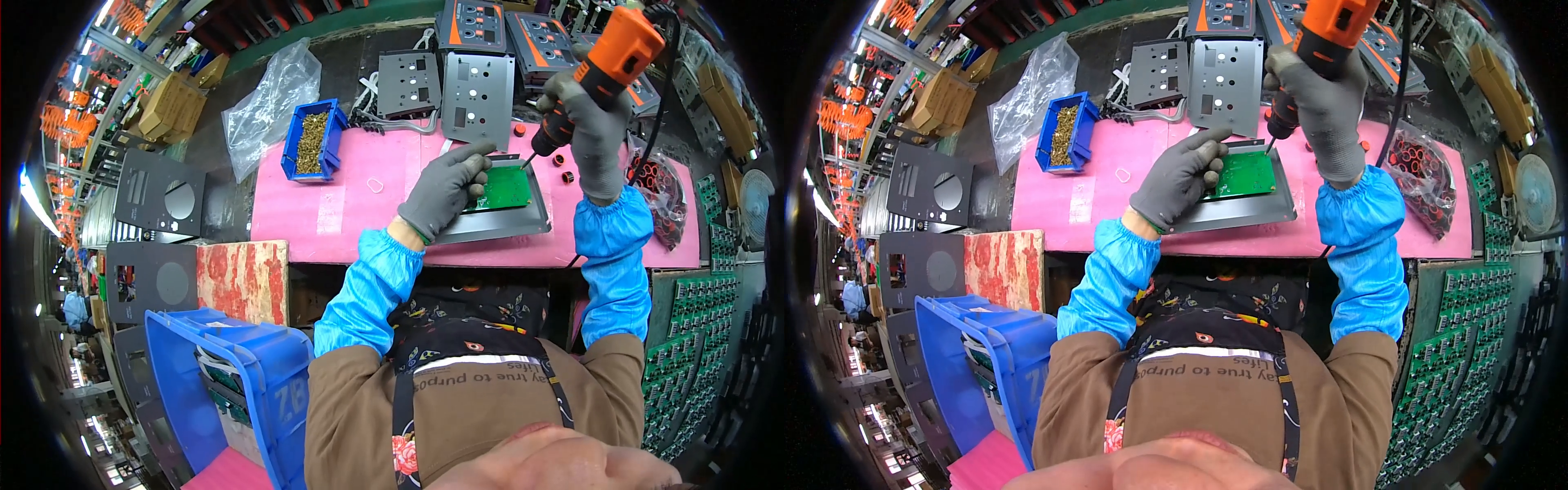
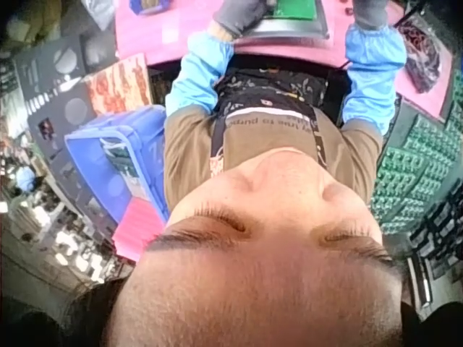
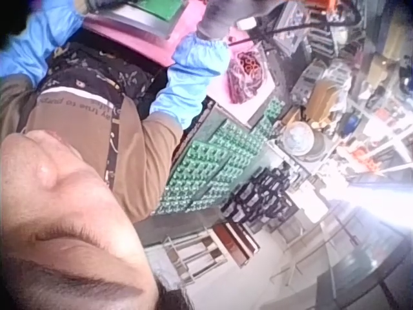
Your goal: The person assembles the front panel of an electronic control unit by installing a printed circuit board onto the panel, then securing it with screws using an electric screwdriver and applying adhesive from a bottle.
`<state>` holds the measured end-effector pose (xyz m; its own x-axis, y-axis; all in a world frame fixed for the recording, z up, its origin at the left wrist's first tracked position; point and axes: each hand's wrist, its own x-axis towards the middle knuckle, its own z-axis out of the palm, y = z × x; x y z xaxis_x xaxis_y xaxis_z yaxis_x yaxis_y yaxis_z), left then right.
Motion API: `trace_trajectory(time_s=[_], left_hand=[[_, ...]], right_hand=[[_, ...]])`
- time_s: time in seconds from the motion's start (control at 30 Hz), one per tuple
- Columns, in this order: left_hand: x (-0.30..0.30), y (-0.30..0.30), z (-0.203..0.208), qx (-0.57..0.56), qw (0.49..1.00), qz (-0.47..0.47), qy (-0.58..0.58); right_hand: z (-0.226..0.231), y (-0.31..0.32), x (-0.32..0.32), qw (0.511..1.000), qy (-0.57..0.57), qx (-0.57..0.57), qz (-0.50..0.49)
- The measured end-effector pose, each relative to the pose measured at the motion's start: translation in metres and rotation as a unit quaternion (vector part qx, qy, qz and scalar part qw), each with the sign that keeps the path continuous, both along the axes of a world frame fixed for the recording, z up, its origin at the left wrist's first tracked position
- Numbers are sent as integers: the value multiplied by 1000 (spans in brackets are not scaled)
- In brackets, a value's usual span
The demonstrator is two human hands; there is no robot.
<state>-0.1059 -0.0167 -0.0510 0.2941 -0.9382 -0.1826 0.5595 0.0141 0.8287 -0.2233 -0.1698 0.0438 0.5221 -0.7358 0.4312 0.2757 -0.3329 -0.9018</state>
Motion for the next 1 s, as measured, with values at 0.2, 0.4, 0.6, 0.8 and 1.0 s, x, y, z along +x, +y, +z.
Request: trace_trajectory(time_s=[0.2, 0.4, 0.6, 0.8, 1.0], left_hand=[[-4, -3, -1, 45, 998, 39, 31], [-2, -3, -6, 39, 998, 35, 26], [-1, -4, -6, -10, 998, 36, 57], [9, 9, 1, 10, 986, -9, 168], [8, 13, 5, 55, 994, 11, 97]], right_hand=[[3, 9, 8, 999, -34, 18, -16], [9, 12, -4, 999, 28, 27, 33], [14, 32, -22, 967, -251, -49, -2], [15, 59, -23, 959, -279, -30, 47], [10, 58, -15, 931, -349, -17, 108]])
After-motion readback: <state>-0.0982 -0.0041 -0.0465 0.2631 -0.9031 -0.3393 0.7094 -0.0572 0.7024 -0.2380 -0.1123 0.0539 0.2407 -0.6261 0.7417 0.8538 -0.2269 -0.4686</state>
